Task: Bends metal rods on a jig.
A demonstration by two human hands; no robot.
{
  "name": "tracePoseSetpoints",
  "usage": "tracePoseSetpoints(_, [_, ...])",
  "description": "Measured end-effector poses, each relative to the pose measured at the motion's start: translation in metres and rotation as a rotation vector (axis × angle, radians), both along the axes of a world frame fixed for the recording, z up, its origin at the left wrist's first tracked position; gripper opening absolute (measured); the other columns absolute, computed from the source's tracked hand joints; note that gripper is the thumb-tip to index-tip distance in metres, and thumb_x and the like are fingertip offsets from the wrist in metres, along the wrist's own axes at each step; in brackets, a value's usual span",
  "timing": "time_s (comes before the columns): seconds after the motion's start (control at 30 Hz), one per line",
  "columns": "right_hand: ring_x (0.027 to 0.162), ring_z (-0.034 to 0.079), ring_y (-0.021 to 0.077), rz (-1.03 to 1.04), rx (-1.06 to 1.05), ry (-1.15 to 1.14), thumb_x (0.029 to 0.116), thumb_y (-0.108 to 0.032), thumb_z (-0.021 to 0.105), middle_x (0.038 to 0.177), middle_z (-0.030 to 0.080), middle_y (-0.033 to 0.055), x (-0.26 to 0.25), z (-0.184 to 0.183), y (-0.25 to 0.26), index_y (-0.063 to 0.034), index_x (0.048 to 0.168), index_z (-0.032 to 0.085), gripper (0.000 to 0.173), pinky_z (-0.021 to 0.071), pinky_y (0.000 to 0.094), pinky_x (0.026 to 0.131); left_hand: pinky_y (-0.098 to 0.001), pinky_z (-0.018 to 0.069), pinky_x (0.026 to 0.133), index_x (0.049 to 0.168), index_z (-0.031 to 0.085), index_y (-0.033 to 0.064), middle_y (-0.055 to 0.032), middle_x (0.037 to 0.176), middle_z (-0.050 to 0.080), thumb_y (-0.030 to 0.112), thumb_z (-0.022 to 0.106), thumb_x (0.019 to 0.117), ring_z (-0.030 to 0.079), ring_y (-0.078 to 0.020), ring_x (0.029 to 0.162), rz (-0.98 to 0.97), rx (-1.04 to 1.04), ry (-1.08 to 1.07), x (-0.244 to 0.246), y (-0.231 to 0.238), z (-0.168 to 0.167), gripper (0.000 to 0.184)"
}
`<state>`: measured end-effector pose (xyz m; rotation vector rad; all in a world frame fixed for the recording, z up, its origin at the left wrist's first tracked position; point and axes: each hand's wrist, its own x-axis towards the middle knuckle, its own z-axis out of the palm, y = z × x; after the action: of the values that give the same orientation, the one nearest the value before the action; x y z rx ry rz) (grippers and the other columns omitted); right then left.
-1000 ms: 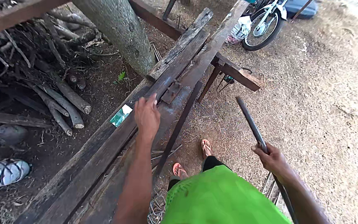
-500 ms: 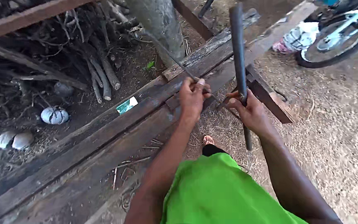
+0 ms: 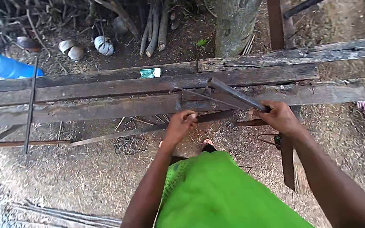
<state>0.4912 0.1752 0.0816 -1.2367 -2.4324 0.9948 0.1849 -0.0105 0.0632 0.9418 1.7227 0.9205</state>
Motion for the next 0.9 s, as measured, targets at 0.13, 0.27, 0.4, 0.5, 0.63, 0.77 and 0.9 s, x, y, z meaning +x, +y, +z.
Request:
tracePoseSetpoints(0.13, [0.058,0.058,0.0243,0.139,0.096,-0.025,0.092,-0.027,0.079,0.069,0.063,0.0095,-0.002,-0.004,0.04,-0.0063,0.092,0.071,0.023,0.0489,0.0515,0.055,-0.0465,0.0609,0.078,0.126,0.065,0.0049,-0.0142,0.104,0.072,0.024,0.051,0.1089,0.072,-0.0241,0.084,0.262,0.043,0.28,-0.044,-0.029,-0.006,0.029])
tracePoseSetpoints(0.27, [0.062,0.062,0.0299,0.244,0.186,-0.077,0.0939,-0.032,0.077,0.073,0.065,0.0123,-0.013,-0.007,0.076,-0.0071,0.098,0.072,0.025,0.0504,0.0578,0.058,-0.0511,0.0578,0.094,0.132,0.065,0.0038,-0.017,0.119,0.071,0.02,0.051,0.1079,0.072,-0.0279,0.101,0.364,0.063,0.373,-0.073,-0.004,-0.027,0.032])
tracePoseSetpoints(0.4, [0.066,0.064,0.0366,0.301,0.235,-0.163,0.095,-0.035,0.075,0.078,0.067,0.0152,-0.01,-0.018,0.103,-0.0115,0.106,0.073,0.026,0.0498,0.0655,0.059,-0.0503,0.0545,0.102,0.139,0.061,0.0051,-0.0177,0.134,0.065,0.018,0.049,0.1088,0.069,-0.0296,0.114,0.286,0.068,0.398,-0.074,0.026,-0.04,0.036])
tracePoseSetpoints(0.5, [0.072,0.067,0.0399,0.324,0.244,-0.209,0.0958,-0.033,0.074,0.084,0.07,0.0168,-0.007,-0.028,0.116,-0.0125,0.11,0.073,0.025,0.0502,0.0693,0.064,-0.0506,0.0529,0.103,0.139,0.061,0.0029,-0.02,0.136,0.064,0.015,0.048,0.1088,0.068,-0.0313,0.116,0.193,0.07,0.443,-0.069,0.041,-0.045,0.035])
tracePoseSetpoints(0.63, [0.078,0.068,0.042,0.329,0.247,-0.289,0.0958,-0.034,0.074,0.084,0.069,0.0186,-0.004,-0.033,0.116,-0.0088,0.104,0.071,0.026,0.0501,0.0691,0.067,-0.0492,0.0531,0.102,0.127,0.07,0.0017,-0.0192,0.127,0.068,0.01,0.052,0.1054,0.068,-0.0303,0.112,0.127,0.095,0.505,-0.057,0.05,-0.049,0.029])
tracePoseSetpoints(0.77, [0.104,0.067,0.0456,0.338,0.379,-0.254,0.0974,-0.026,0.073,0.109,0.07,0.0225,0.013,-0.025,0.108,-0.0006,0.114,0.069,0.03,0.0522,0.0672,0.085,-0.0501,0.0502,0.106,0.125,0.071,-0.0005,-0.0203,0.126,0.069,0.001,0.058,0.0993,0.065,-0.033,0.118,0.133,0.095,0.577,-0.045,0.052,-0.047,0.028])
tracePoseSetpoints(0.9, [0.099,0.066,0.053,0.13,0.407,-0.253,0.1026,-0.026,0.065,0.107,0.068,0.0292,0.047,0.013,0.099,0.0012,0.118,0.065,0.031,0.0496,0.0736,0.079,-0.0542,0.0493,0.106,0.126,0.07,-0.0011,-0.0231,0.13,0.065,0.002,0.056,0.1005,0.064,-0.0379,0.121,0.118,0.029,0.712,-0.033,0.055,-0.047,0.029])
